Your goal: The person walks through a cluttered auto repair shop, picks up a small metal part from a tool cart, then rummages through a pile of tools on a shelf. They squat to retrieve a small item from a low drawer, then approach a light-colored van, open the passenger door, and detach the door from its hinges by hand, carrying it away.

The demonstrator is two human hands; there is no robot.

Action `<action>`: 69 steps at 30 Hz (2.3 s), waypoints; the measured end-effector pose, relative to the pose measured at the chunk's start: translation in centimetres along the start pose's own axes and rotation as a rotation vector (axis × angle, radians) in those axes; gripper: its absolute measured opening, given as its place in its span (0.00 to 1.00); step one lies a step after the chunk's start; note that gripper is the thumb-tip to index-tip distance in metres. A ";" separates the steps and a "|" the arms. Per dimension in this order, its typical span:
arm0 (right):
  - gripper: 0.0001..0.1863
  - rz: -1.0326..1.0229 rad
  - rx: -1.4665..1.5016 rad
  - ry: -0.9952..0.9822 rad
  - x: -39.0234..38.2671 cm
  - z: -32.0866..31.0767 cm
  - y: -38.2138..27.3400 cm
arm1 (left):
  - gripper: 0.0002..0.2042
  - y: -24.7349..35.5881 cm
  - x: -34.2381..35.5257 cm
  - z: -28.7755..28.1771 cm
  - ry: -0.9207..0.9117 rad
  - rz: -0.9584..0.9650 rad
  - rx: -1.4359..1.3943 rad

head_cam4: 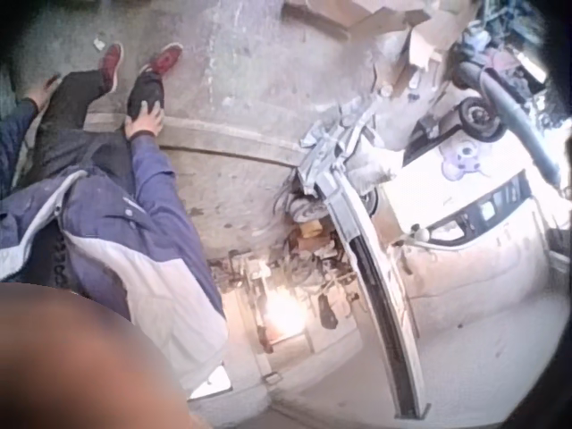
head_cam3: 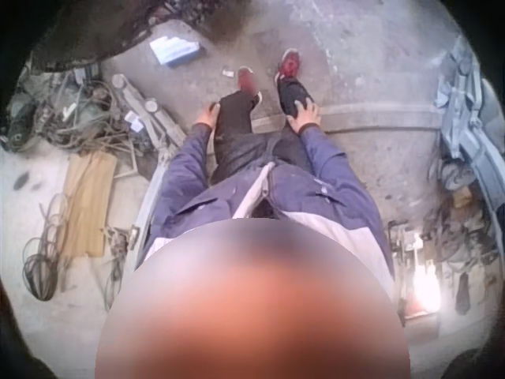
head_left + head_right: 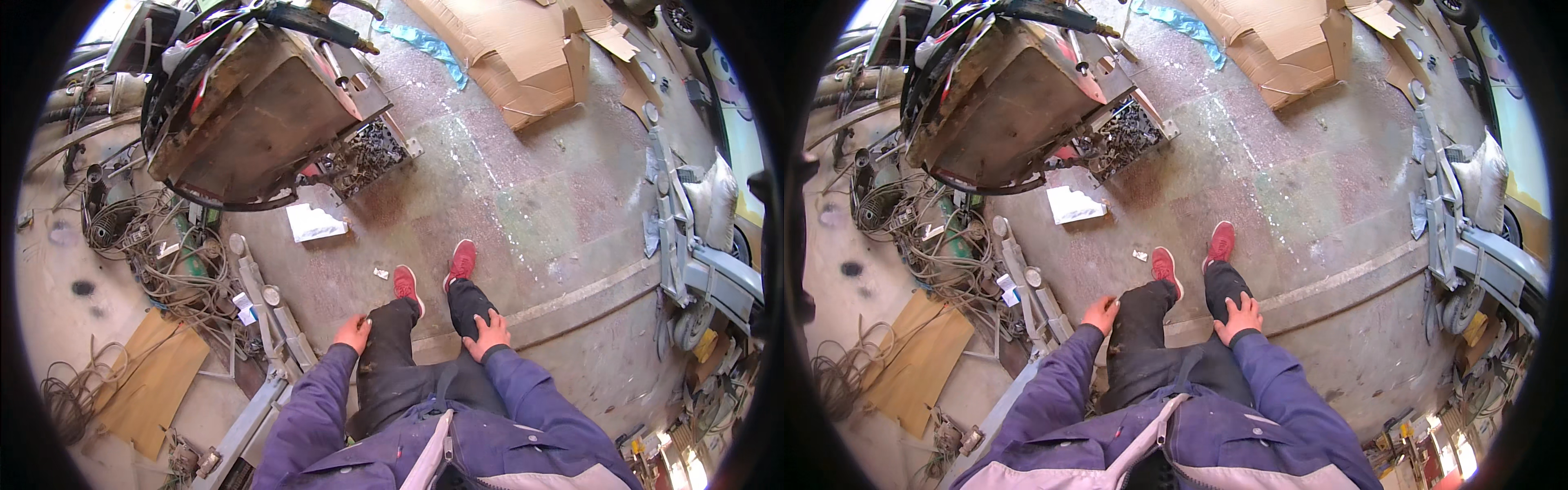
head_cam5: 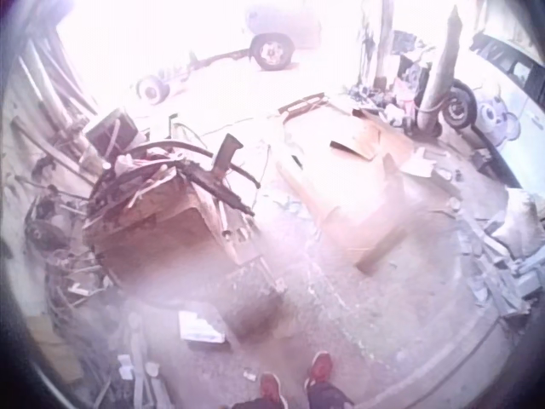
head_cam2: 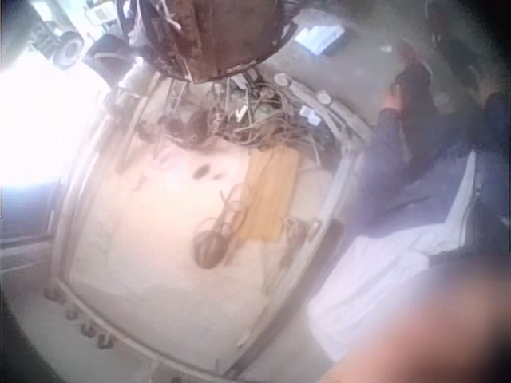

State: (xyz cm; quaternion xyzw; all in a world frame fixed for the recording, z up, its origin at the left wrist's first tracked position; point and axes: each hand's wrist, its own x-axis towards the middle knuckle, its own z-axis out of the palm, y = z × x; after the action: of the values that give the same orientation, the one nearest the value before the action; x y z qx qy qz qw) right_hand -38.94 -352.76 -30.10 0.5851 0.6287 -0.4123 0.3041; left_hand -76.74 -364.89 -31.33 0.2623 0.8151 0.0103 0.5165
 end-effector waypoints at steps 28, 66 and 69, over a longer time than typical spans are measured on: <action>0.20 -0.427 0.197 0.480 17.7 -8.9 3.2 | 0.17 3.3 14.7 -1.6 0.113 0.858 0.386; 0.20 -0.359 0.345 0.924 19.6 -3.0 7.1 | 0.30 11.3 49.8 1.5 0.516 0.515 0.276; 0.20 -0.351 0.314 0.916 19.5 -3.0 6.8 | 0.38 9.5 53.5 0.7 0.658 0.356 0.349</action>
State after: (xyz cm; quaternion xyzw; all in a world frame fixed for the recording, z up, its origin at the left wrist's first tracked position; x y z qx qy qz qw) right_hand -34.48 -340.82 -46.67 0.6298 0.7167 -0.2482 -0.1677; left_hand -89.77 -333.39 -73.68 0.4657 0.8681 0.0445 0.1662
